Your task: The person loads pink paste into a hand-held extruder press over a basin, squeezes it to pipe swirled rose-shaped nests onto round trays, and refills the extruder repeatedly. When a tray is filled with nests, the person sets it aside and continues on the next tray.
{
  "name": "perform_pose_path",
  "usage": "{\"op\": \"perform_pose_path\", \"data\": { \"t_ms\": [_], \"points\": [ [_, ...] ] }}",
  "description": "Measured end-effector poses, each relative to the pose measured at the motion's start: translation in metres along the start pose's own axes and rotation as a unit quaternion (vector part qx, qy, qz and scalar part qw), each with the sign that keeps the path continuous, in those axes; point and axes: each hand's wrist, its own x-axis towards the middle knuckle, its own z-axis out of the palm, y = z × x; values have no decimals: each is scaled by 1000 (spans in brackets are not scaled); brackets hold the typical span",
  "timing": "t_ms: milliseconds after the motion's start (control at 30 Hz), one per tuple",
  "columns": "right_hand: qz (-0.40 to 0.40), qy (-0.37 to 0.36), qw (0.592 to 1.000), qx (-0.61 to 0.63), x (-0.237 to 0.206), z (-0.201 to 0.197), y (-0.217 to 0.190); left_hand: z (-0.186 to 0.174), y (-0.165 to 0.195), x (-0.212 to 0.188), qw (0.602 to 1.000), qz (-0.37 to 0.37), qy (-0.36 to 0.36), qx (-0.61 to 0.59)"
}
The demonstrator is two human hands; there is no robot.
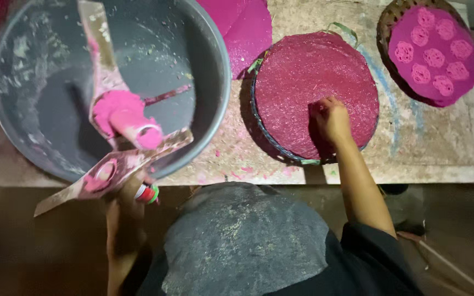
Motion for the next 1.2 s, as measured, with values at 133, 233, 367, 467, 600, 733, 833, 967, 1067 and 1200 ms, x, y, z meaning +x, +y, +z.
{"op": "perform_pose_path", "data": {
  "t_ms": [133, 233, 367, 467, 600, 733, 833, 967, 1067, 1200],
  "points": [
    [152, 77, 951, 259, 18, -12, -12, -36, -2, 26, 1000, 17, 1, 7],
    [174, 115, 950, 233, 36, -10, -14, -58, 0, 40, 1000, 27, 5, 9],
    [96, 125, 986, 48, 57, -3, -31, -70, 4, 54, 999, 46, 16, 9],
    [169, 150, 967, 120, 62, -5, -53, -77, 7, 61, 997, 64, 38, 5],
    [82, -47, 798, 596, 71, -38, -126, -82, 7, 80, 991, 106, 86, 6],
    [-121, -234, 799, 540, 97, -27, -233, -75, -1, 106, 982, 145, 116, -38],
    [-212, -326, 866, 313, 101, 33, -303, -64, -10, 114, 971, 209, 99, -65],
    [-473, -473, 720, 184, 89, 123, -345, -58, -9, 109, 979, 166, 62, -103],
    [-438, -456, 753, 185, 116, 158, -337, -51, 2, 106, 982, 165, 88, -24],
    [-342, -359, 857, -140, 173, 178, -318, -39, 21, 107, 946, 291, 113, -85]
  ]
}}
